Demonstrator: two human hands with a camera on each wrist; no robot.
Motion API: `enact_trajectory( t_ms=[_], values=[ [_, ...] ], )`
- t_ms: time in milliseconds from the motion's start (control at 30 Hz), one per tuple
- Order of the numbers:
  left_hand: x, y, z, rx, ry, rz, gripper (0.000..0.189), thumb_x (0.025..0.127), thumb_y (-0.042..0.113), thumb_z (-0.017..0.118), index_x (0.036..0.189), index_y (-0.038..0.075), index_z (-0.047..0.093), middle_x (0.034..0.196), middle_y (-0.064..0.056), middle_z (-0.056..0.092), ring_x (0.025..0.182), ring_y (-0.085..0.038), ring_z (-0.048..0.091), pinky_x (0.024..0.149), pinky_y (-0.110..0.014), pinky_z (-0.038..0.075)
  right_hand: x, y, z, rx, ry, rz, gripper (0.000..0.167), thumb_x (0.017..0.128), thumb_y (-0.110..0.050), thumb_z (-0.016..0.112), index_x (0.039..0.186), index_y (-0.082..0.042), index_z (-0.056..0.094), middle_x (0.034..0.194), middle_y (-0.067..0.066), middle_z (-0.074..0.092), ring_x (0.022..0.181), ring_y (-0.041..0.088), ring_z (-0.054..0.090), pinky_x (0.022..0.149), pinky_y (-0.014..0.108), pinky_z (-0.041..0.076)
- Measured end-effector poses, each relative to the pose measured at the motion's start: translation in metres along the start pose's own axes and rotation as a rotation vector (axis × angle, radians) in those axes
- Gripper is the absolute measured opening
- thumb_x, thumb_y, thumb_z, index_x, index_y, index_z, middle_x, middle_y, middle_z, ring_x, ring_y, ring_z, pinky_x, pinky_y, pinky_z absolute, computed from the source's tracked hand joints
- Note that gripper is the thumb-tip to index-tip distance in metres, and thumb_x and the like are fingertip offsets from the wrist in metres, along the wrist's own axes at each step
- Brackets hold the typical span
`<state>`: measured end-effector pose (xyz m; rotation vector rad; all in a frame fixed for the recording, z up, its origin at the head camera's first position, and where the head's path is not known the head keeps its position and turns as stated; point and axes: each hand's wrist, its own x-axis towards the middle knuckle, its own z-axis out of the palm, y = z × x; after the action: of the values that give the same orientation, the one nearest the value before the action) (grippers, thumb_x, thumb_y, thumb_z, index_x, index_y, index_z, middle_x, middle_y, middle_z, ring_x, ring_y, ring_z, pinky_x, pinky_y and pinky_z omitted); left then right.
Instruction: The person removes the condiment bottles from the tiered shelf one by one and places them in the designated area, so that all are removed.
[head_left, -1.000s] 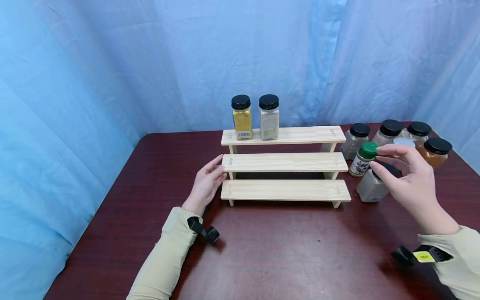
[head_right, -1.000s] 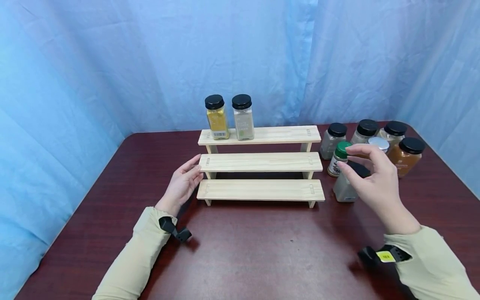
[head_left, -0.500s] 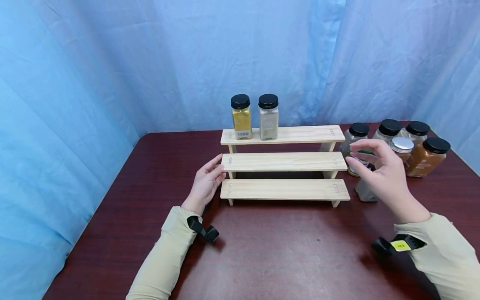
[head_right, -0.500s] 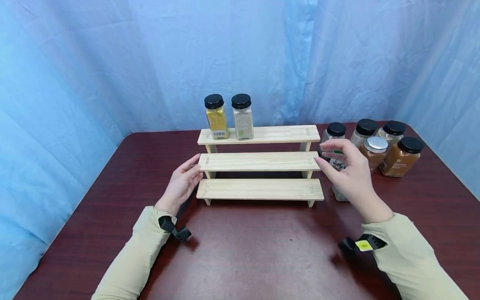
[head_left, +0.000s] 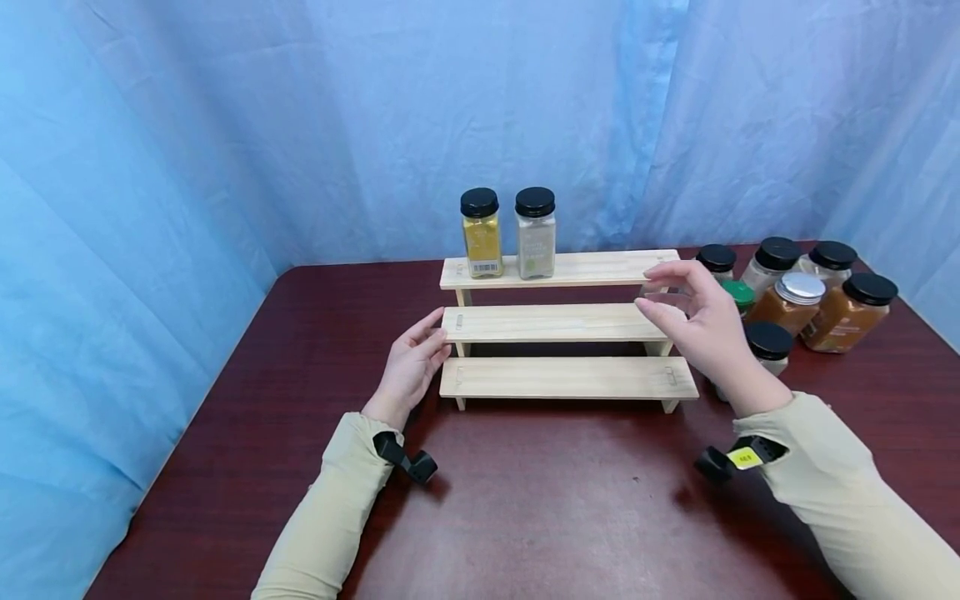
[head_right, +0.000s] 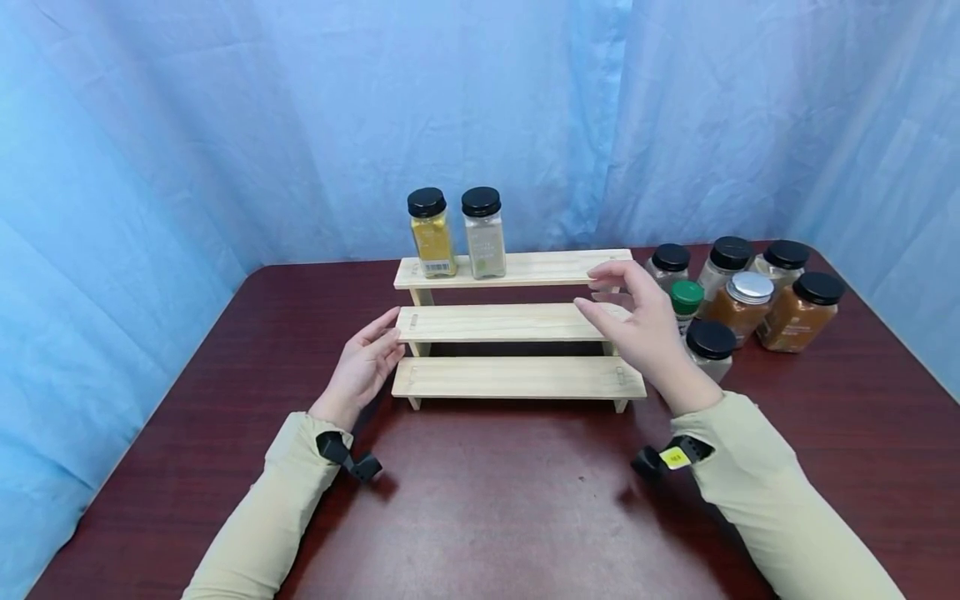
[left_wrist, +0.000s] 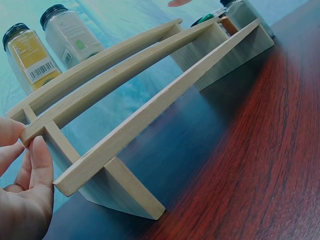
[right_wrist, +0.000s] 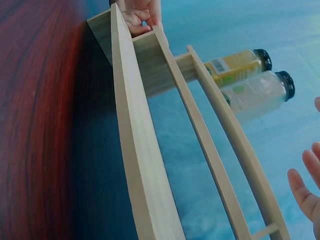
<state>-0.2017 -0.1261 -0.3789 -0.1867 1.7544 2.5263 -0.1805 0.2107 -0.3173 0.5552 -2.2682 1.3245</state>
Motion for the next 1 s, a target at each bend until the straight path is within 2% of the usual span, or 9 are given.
enact_trajectory(
  t_ms=[167, 267, 433, 600, 733, 1000],
  values=[
    [0.000, 0.000, 0.000, -0.004, 0.001, 0.003, 0.045, 0.097, -0.002, 0.047, 0.141, 0.005, 0.044, 0.089, 0.002, 0.051, 0.071, -0.001, 0.055, 0.071, -0.014, 0.049, 0.010, 0.000, 0.015, 0.019, -0.031, 0.037, 0.046, 0.085, -0.003, 0.068, 0.128, 0.000, 0.050, 0.117, 0.007, 0.054, 0.101, -0.005, 0.051, 0.086, 0.008, 0.043],
    [0.000, 0.000, 0.000, -0.006, -0.002, 0.005, 0.045, 0.097, -0.002, 0.047, 0.142, 0.004, 0.043, 0.089, 0.002, 0.051, 0.072, -0.001, 0.055, 0.070, -0.014, 0.049, 0.016, -0.001, 0.023, 0.006, -0.052, 0.064, 0.056, 0.085, -0.007, 0.070, 0.136, -0.007, 0.046, 0.121, 0.014, 0.053, 0.104, -0.003, 0.051, 0.090, 0.014, 0.045],
    [-0.001, 0.001, 0.000, -0.002, -0.008, 0.004, 0.046, 0.097, -0.001, 0.048, 0.142, 0.004, 0.042, 0.090, 0.002, 0.050, 0.072, -0.002, 0.055, 0.071, -0.014, 0.049, 0.027, -0.005, 0.035, 0.027, -0.067, 0.054, 0.064, 0.084, -0.007, 0.071, 0.141, -0.010, 0.041, 0.124, 0.015, 0.050, 0.113, 0.016, 0.050, 0.096, 0.032, 0.047],
    [-0.001, 0.001, -0.001, 0.007, -0.005, -0.003, 0.047, 0.097, -0.002, 0.046, 0.143, 0.004, 0.041, 0.089, 0.003, 0.050, 0.072, -0.001, 0.055, 0.071, -0.014, 0.048, 0.041, -0.007, 0.046, 0.074, -0.078, 0.048, 0.071, 0.083, -0.006, 0.072, 0.144, -0.013, 0.036, 0.130, 0.015, 0.047, 0.123, 0.026, 0.046, 0.102, 0.037, 0.043],
    [0.000, 0.000, -0.001, 0.006, -0.006, 0.001, 0.047, 0.097, -0.002, 0.046, 0.143, 0.003, 0.040, 0.089, 0.003, 0.050, 0.071, -0.001, 0.055, 0.070, -0.014, 0.049, 0.053, -0.011, 0.053, 0.126, -0.083, 0.074, 0.077, 0.083, -0.006, 0.072, 0.147, -0.016, 0.032, 0.136, 0.014, 0.042, 0.129, 0.028, 0.041, 0.106, 0.041, 0.037],
    [0.000, -0.001, -0.001, -0.003, -0.008, 0.008, 0.046, 0.096, -0.002, 0.047, 0.142, 0.003, 0.042, 0.091, 0.001, 0.049, 0.072, -0.002, 0.055, 0.070, -0.014, 0.049, 0.071, -0.014, 0.064, 0.180, -0.112, 0.177, 0.083, 0.083, -0.015, 0.074, 0.149, -0.027, 0.025, 0.144, 0.010, 0.035, 0.133, 0.025, 0.036, 0.109, 0.040, 0.033]
  ],
)
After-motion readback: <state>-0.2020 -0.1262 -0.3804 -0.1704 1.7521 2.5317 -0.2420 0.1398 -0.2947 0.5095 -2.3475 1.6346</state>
